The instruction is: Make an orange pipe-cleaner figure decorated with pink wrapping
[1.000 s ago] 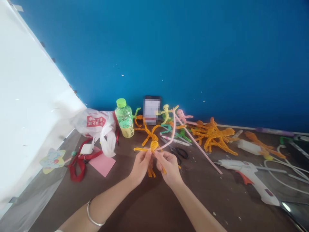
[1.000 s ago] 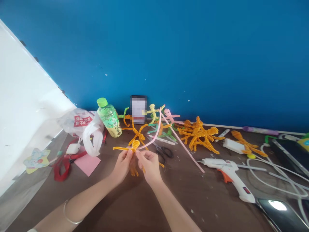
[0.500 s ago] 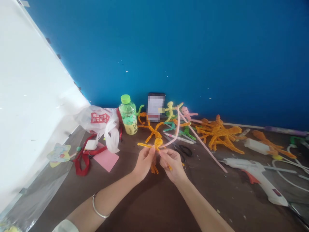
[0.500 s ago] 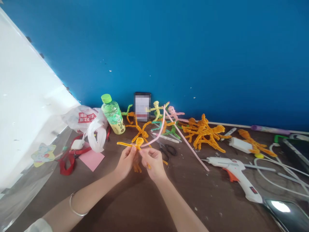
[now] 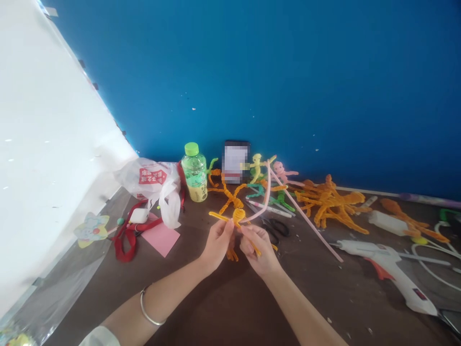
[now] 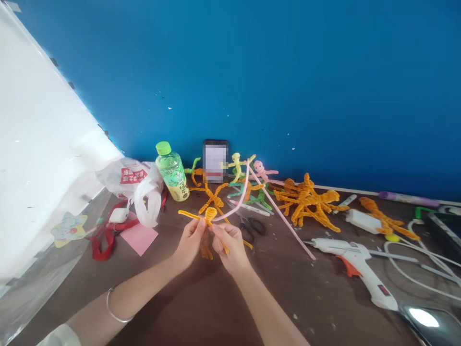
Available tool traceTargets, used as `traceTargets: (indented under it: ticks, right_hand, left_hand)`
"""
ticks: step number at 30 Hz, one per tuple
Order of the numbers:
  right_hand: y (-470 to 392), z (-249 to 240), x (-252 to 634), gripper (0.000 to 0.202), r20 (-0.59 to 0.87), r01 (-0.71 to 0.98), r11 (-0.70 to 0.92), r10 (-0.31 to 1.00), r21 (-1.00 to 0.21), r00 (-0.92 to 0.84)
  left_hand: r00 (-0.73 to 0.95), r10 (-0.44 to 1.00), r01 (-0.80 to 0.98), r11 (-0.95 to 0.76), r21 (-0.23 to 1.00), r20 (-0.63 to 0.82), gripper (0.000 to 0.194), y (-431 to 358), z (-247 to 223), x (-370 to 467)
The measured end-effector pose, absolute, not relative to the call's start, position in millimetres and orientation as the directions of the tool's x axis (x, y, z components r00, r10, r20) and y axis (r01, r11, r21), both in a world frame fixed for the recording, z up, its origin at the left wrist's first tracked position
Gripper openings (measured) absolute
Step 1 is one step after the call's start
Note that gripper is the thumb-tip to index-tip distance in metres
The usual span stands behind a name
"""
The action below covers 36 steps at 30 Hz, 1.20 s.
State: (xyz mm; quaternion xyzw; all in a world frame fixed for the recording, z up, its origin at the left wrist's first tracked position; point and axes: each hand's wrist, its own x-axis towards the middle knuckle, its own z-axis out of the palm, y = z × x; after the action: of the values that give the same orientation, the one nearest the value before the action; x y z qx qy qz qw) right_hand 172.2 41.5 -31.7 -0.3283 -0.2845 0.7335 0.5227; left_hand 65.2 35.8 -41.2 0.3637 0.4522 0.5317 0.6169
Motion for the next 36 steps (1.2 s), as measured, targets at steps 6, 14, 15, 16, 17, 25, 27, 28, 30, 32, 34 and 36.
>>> traceTargets:
  ticks: [6,14,15,16,17,25,27,28,30,32,34,36]
  right_hand:
    - [41.6,-30.7,172.5,0.019,-0.187,-0.569,-0.29,0.954,-0.77,-0.234]
    - [41.3,-28.8,172.0,0.018,-0.187,-0.574,-0.29,0.955,-0.766,-0.232]
    - [41.3,-29.2,172.1,0.019,-0.19,-0.574,-0.292,0.954,-0.765,-0.232]
    - [41.4,-29.7,172.3,0.019,-0.193,-0.574,-0.294,0.953,-0.765,-0.232]
    - [41.5,-30.3,172.6,0.02,-0.195,-0.573,-0.296,0.953,-0.764,-0.233]
    - [42.3,-34.4,173.5,0.019,-0.184,-0.564,-0.298,0.95,-0.77,-0.251]
    - [42.5,-34.6,173.6,0.02,-0.185,-0.561,-0.297,0.951,-0.773,-0.249]
    - [42.6,-34.7,173.7,0.02,-0.186,-0.56,-0.297,0.951,-0.774,-0.248]
    - [42.7,-34.8,173.9,0.02,-0.188,-0.558,-0.298,0.951,-0.775,-0.247]
    - [42.7,-35.0,174.1,0.02,-0.189,-0.553,-0.299,0.95,-0.777,-0.248]
    - [42.6,-35.4,174.3,0.019,-0.184,-0.552,-0.295,0.951,-0.779,-0.249]
    - [42.5,-35.8,174.3,0.019,-0.177,-0.557,-0.29,0.952,-0.778,-0.249]
  left_hand:
    - [0.002,0.988,-0.326,0.148,0.934,-0.156,0.043,35.7,-39.4,65.9]
    - [0.011,0.984,-0.33,0.17,0.929,-0.176,0.042,35.7,-39.1,65.9]
    - [0.016,0.984,-0.331,0.173,0.928,-0.178,0.041,35.6,-39.5,65.9]
    - [0.02,0.984,-0.332,0.176,0.927,-0.179,0.041,35.6,-39.9,65.8]
    - [0.02,0.984,-0.331,0.173,0.928,-0.176,0.041,35.4,-40.2,65.8]
    - [-0.007,0.991,-0.302,0.127,0.945,-0.136,0.039,34.2,-40.1,66.6]
    - [0.001,0.989,-0.305,0.143,0.942,-0.15,0.039,34.2,-39.2,66.7]
    - [0.002,0.988,-0.307,0.149,0.94,-0.156,0.039,34.3,-38.6,66.7]
    - [-0.001,0.986,-0.311,0.158,0.937,-0.167,0.04,34.3,-37.1,66.9]
    - [-0.008,0.986,-0.313,0.157,0.937,-0.168,0.04,34.2,-35.5,67.1]
    - [-0.011,0.986,-0.312,0.153,0.938,-0.165,0.041,34.0,-34.1,67.3]
    - [-0.02,0.986,-0.312,0.149,0.938,-0.163,0.041,33.8,-33.1,67.4]
